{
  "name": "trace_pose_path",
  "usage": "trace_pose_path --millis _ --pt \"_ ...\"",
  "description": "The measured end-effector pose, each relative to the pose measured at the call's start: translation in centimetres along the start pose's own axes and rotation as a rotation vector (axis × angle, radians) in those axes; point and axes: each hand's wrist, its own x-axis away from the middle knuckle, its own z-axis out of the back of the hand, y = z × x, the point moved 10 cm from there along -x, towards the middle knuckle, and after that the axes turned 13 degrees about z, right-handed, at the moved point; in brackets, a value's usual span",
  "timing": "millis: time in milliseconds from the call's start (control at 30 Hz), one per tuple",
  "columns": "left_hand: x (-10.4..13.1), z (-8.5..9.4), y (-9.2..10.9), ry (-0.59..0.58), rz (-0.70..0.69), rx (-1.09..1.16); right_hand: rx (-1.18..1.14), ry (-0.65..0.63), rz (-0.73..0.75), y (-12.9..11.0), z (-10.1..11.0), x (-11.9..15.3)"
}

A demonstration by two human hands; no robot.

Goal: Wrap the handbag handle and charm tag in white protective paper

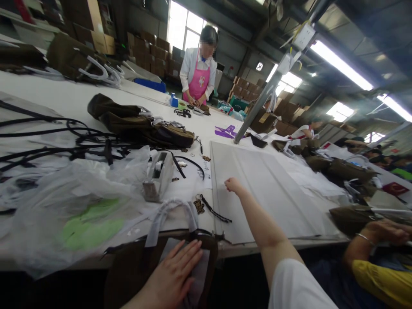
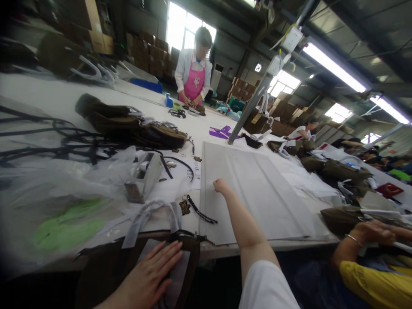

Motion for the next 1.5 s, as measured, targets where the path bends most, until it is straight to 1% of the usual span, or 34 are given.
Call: trace_pose_path --millis 67,133,167,200,233,267,300,367,433,467,533,600,633,667,700,767,867,933,1033,1067,1100,1133,1167,1233,1267,1300,1333,1400,1500 --pt "-0.1 1.4 0.0 -0.005 0.052 0.104 -0.133 -0.044 0.022 -0.8 -1.4 3.8" --pt "-0.3 3.6 -0.7 0.019 0.164 0.256 -0.321 -0.07 0.062 -2.2 -3.2 8.9" --pt "-0.4 4.5 -1.2 0.021 0.234 0.355 -0.445 -0.085 0.089 -3.3 -4.2 11.8" --pt "-0.5 5.4 -1.9 0.03 0.317 0.468 -0.617 -0.105 0.125 -4.7 -5.3 14.7" --pt "-0.6 5.8 -2.7 0.028 0.411 0.595 -0.772 -0.143 0.151 -6.2 -6.6 17.5" --pt "-0.6 5.5 -3.3 -0.006 0.501 0.74 -0.887 -0.18 0.169 -7.8 -7.7 20.2" --pt "-0.6 4.8 -3.5 -0.068 0.574 0.882 -0.953 -0.204 0.184 -9.1 -8.7 22.4" --pt "-0.2 3.1 -3.8 -0.163 0.7 1.068 -0.906 -0.204 0.216 -11.0 -10.1 25.7" --pt "0.7 2.0 -4.1 -0.198 0.787 1.1 -0.758 -0.142 0.281 -12.2 -10.2 27.4" --pt "1.2 1.7 -4.2 -0.208 0.816 1.081 -0.674 -0.103 0.321 -12.6 -9.8 27.9" --pt "2.2 1.2 -4.3 -0.266 0.845 1.046 -0.534 0.0 0.416 -13.4 -8.1 28.6" --pt "2.8 1.2 -3.7 -0.363 0.815 0.994 -0.426 0.088 0.549 -14.4 -6.0 29.4" --pt "3.0 1.5 -3.3 -0.406 0.78 0.948 -0.37 0.102 0.626 -15.1 -5.2 29.9" --pt "3.1 1.9 -2.8 -0.438 0.735 0.888 -0.306 0.088 0.697 -15.8 -4.9 30.3" --pt "3.1 2.3 -2.3 -0.458 0.687 0.818 -0.233 0.047 0.751 -16.3 -5.1 30.6" --pt "3.1 3.2 -1.5 -0.469 0.613 0.698 -0.072 -0.063 0.776 -16.4 -6.3 30.8" --pt "2.9 3.9 -0.8 -0.462 0.548 0.602 0.09 -0.194 0.697 -15.3 -8.0 30.6" --pt "2.8 3.9 -0.3 -0.484 0.517 0.564 0.122 -0.246 0.667 -14.7 -8.3 30.8" --pt "2.7 3.4 0.6 -0.541 0.469 0.503 0.069 -0.241 0.679 -14.5 -7.5 31.3" --pt "2.5 3.3 0.8 -0.549 0.456 0.488 0.029 -0.222 0.694 -14.5 -7.1 31.4" --pt "2.3 3.4 0.8 -0.533 0.454 0.476 -0.024 -0.195 0.705 -14.4 -6.7 31.4" --pt "1.9 3.6 0.5 -0.489 0.467 0.46 -0.092 -0.163 0.698 -14.1 -6.4 31.3" --pt "1.4 3.9 -0.1 -0.421 0.497 0.435 -0.167 -0.132 0.667 -13.5 -6.4 31.0" --pt "0.5 4.6 -2.0 -0.266 0.587 0.346 -0.301 -0.061 0.54 -11.8 -6.7 30.1" --pt "0.1 4.6 -2.9 -0.217 0.631 0.289 -0.339 -0.032 0.46 -10.8 -7.2 29.6" --pt "-0.2 4.4 -3.6 -0.202 0.668 0.24 -0.356 -0.014 0.384 -9.9 -7.8 29.2" --pt "-0.5 3.9 -4.1 -0.216 0.7 0.205 -0.358 -0.014 0.324 -9.3 -8.6 28.9" --pt "-1.1 2.5 -4.8 -0.283 0.752 0.193 -0.348 -0.039 0.239 -8.6 -10.1 28.4" --pt "-1.7 0.5 -4.9 -0.367 0.799 0.258 -0.368 -0.053 0.17 -8.3 -11.7 27.9"
